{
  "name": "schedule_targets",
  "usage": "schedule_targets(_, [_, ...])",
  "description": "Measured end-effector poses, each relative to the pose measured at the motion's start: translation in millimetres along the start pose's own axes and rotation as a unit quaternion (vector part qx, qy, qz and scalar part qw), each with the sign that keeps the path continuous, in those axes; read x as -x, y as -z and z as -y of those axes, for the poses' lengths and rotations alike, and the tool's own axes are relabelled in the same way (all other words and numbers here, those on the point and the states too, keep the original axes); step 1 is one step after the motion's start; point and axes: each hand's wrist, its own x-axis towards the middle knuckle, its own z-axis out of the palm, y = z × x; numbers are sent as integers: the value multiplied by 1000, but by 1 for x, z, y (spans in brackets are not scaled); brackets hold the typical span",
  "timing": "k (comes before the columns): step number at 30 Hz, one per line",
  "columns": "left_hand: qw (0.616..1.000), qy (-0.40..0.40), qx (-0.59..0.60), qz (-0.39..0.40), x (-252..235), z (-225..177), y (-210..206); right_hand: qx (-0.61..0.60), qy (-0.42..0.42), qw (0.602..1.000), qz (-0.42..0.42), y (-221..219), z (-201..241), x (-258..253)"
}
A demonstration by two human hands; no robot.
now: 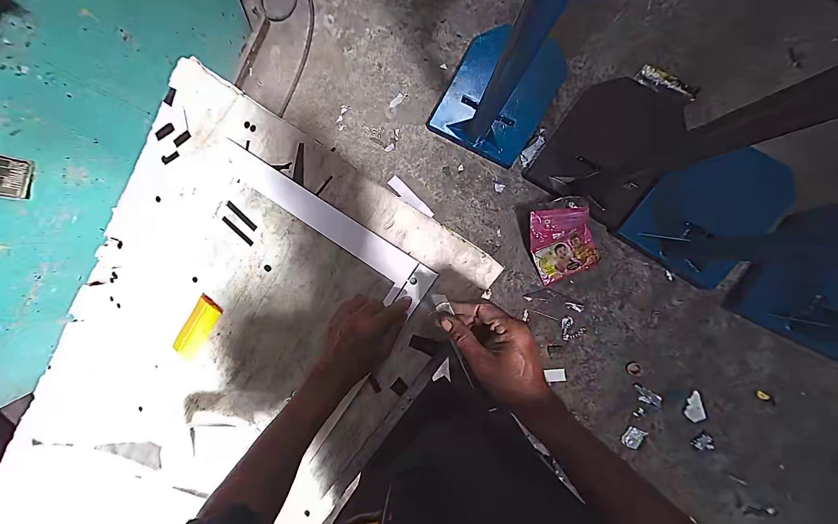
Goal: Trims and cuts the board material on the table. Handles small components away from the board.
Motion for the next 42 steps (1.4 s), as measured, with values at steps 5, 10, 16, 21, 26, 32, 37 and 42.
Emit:
schedule_targets(5, [999, -36, 2, 26, -1, 12, -11, -11, -62, 997, -51, -30, -28, -6])
schedule_targets(10, [998, -54, -24, 9, 1, 15, -19, -69, -93, 991, -69, -31, -28, -3])
schedule_targets(16, [998, -60, -22, -24, 0, 17, -25, -9, -100, 992, -73, -29, -25, -2])
schedule_targets(21, [998, -60, -15, -21, 1, 19, -25, 0, -94, 993, -71, -28, -26, 1])
schedule_targets(26, [998, -61, -31, -15, 0, 18, -24, -12, -95, 993, -70, -28, -26, 1])
schedule_targets(32, [998, -60, -31, -15, 0, 17, -25, -11, -97, 993, -70, -28, -26, 0])
schedule_targets(37, [998, -54, -27, -19, 1, 18, -25, -20, -96, 993, -64, -28, -27, 0])
schedule_targets(42, [998, -52, -30, -15, 0, 17, -25, -24, -102, 993, -63, -28, -26, -1])
